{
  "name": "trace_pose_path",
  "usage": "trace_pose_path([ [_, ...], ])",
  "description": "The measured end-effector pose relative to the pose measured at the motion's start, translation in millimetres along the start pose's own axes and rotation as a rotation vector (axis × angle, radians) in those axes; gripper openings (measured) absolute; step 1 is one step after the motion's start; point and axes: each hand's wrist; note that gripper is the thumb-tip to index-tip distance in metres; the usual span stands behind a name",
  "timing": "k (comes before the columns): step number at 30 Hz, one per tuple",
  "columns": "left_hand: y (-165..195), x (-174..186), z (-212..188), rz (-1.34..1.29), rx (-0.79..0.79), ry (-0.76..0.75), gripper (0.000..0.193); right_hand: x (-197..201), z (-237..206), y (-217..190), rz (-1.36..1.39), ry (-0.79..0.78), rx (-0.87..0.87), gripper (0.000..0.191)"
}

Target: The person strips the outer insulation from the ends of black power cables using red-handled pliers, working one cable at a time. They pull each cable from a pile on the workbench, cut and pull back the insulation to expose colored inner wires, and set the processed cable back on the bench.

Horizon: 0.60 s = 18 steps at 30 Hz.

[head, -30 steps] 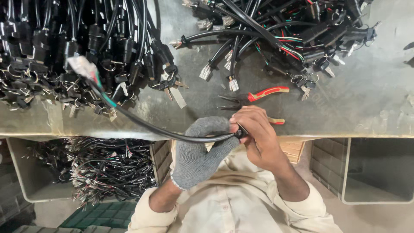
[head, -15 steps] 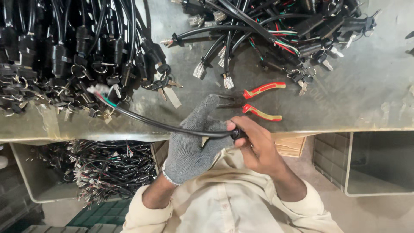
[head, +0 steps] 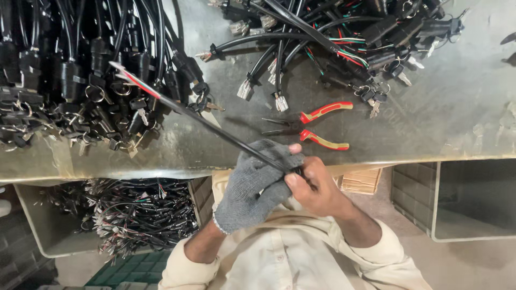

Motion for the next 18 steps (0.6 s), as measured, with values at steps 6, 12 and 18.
trace_pose_path([
  [6,-4.5,8.6,-4.8,-0.239,-0.083,-0.063,0.026,16.8,-5.9,15.5,0.412,-0.38,-0.189,0.042],
  [12,1.7,9.7,-0.6,-0.317,-0.06,-0.046,0.011,14.7,-13.1,34.0,0.727,-0.4,-0.478,0.055],
  [18,-2.5,-9.9,0.5,-0.346,0.214,0.08,0.028,-24.5,8.8,21.2,0.309,0.201,0.017,0.057],
])
Point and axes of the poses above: each hand's wrist, its own z-axis towards the middle knuckle, its own x-axis out of the back of the hand, y = z × x, and after that the axes turned 13 degrees about z, right-handed
